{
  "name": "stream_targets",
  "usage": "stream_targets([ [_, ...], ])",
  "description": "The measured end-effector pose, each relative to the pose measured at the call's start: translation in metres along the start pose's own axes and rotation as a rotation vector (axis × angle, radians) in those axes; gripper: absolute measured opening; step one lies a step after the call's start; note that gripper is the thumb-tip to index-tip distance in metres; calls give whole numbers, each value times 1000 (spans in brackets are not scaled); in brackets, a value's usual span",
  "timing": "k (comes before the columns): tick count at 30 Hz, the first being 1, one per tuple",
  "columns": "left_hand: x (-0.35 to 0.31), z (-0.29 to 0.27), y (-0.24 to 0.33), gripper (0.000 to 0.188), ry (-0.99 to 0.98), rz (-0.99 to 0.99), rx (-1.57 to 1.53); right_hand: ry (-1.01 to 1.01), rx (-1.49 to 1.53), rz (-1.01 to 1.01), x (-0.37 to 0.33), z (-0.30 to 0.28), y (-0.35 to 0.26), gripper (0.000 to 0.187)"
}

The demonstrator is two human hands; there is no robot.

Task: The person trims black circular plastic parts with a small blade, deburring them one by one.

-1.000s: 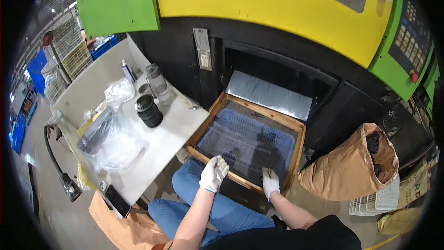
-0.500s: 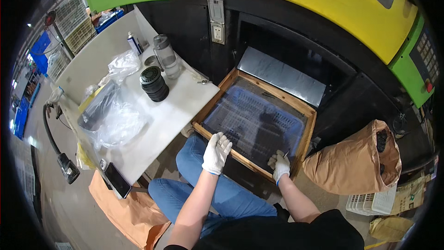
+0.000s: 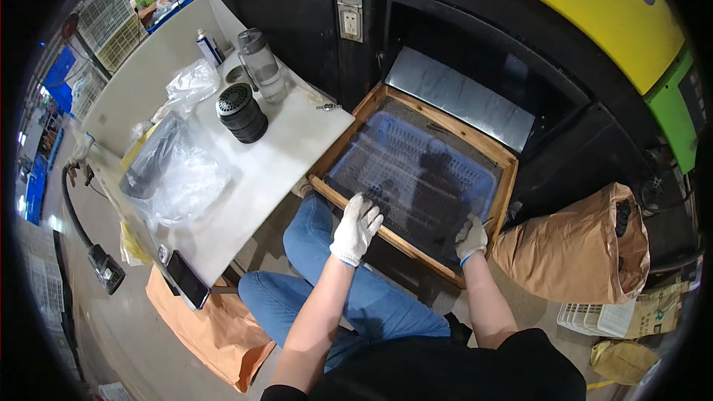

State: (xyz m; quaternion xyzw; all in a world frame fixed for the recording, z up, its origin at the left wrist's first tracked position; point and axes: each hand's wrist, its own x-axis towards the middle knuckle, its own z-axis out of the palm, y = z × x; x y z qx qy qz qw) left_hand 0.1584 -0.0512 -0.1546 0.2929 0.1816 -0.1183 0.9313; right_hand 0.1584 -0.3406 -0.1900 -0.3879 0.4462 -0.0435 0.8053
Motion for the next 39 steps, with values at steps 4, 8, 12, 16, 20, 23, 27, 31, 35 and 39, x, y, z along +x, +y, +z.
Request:
stream_targets([
  [4, 8, -5, -8, 59, 110, -115, 52, 62, 147, -35, 16, 2, 4, 14],
  [8, 7, -4, -6, 45, 63, -112, 21, 56, 124, -94, 24, -8, 5, 13],
  [12, 5, -1, -5, 39, 94, -93, 76, 163, -210, -146, 22, -17, -1, 17],
  [16, -1, 6, -17, 40, -12, 168, 1053, 91, -359, -116, 3, -13, -7, 16],
  [20, -11, 17, -29, 41, -229, 100, 1785, -57, -631, -78, 6, -31, 0, 17],
  [23, -14, 33, -24, 36, -256, 31, 1930, -162, -877, -258, 9, -44, 16, 20],
  [27, -19, 36, -23, 32, -297, -6, 1927, -198, -1225, -330, -1, -56, 12, 29],
  [31, -16, 31, -24, 32, -376, 7, 1925, -262, -1198, -442, -4, -65, 9, 27],
  [35, -14, 26, -27, 29, -321, 172, 1742, -169, -816, -194, -31, -37, -20, 21],
  [39, -6, 23, -25, 26, -242, 385, 1499, -266, -1070, -390, -11, -20, -29, 31],
])
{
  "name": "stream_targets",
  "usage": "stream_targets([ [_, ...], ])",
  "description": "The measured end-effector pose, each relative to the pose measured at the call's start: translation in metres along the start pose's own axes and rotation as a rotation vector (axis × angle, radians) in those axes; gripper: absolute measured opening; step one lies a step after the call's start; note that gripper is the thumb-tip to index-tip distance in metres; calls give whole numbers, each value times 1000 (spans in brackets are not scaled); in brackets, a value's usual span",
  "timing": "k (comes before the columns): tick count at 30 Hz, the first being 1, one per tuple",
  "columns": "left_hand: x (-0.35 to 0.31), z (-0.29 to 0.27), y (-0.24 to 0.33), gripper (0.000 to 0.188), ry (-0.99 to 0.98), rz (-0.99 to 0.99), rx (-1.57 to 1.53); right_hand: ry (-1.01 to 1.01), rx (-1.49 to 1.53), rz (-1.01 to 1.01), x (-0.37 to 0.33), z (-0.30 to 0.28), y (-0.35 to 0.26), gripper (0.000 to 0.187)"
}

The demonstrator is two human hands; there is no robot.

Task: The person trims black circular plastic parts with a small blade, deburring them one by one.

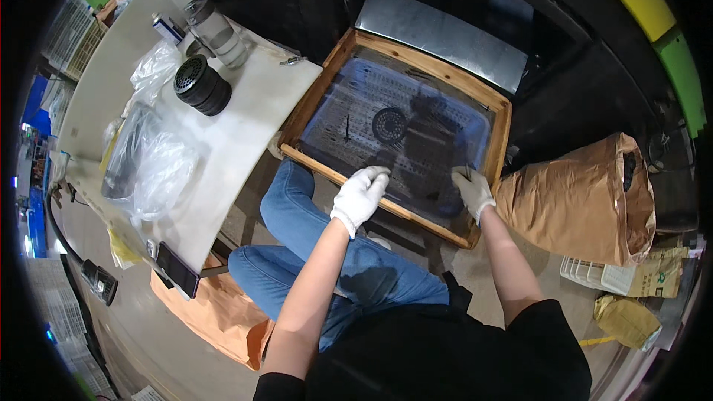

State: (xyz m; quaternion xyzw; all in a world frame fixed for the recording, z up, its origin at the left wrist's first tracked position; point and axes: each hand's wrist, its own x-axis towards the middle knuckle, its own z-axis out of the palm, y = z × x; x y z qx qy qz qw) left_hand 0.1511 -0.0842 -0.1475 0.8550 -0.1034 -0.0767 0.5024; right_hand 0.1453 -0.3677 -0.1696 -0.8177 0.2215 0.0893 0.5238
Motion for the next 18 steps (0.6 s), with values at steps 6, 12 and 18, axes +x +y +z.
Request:
stream_targets([
  [6, 5, -10, -17, 26, 170, -413, -916, -130, -494, -207, 57, 58, -69, 57],
  [12, 4, -10, -21, 28, 133, -434, -1037, -164, -822, -245, 103, 138, -98, 92],
  [18, 11, -11, -31, 28, 53, -347, -1098, -114, -829, -266, 95, 173, -69, 80],
])
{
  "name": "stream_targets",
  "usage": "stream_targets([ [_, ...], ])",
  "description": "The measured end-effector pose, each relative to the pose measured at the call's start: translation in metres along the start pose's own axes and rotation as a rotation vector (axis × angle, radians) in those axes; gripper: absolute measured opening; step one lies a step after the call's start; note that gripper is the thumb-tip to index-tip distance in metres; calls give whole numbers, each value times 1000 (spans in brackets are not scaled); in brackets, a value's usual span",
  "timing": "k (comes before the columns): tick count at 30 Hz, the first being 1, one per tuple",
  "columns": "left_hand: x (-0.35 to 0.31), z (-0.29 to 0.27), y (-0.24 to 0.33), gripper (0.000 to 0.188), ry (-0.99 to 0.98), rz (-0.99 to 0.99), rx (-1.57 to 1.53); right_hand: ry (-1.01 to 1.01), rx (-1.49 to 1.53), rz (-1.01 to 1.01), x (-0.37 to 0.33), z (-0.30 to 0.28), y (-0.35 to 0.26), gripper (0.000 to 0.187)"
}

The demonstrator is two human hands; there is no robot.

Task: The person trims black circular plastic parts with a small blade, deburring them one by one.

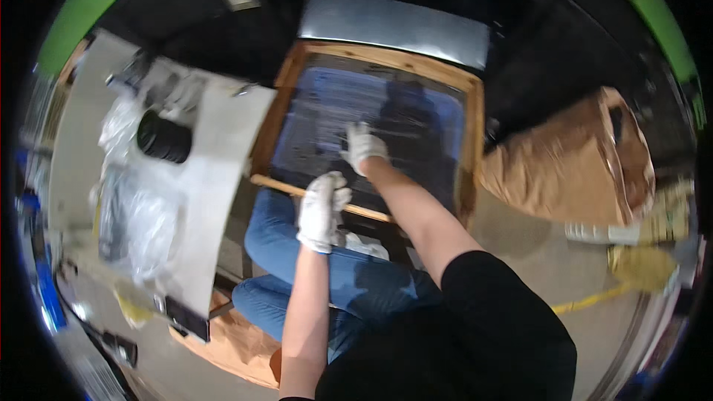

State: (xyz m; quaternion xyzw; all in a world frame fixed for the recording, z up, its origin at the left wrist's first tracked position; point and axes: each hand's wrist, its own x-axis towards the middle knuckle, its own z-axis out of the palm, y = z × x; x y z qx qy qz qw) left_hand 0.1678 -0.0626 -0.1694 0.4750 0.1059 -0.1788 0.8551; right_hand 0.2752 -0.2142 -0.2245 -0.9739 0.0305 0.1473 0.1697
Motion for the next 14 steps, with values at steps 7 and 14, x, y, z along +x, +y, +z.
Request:
stream_targets([
  [7, 2, 12, -1, 30, 19, -155, 79, -3, 182, 266, -35, -13, 21, 85],
  [14, 14, 5, -9, 40, -71, -139, 111, -65, 484, 340, -75, -22, 60, 83],
])
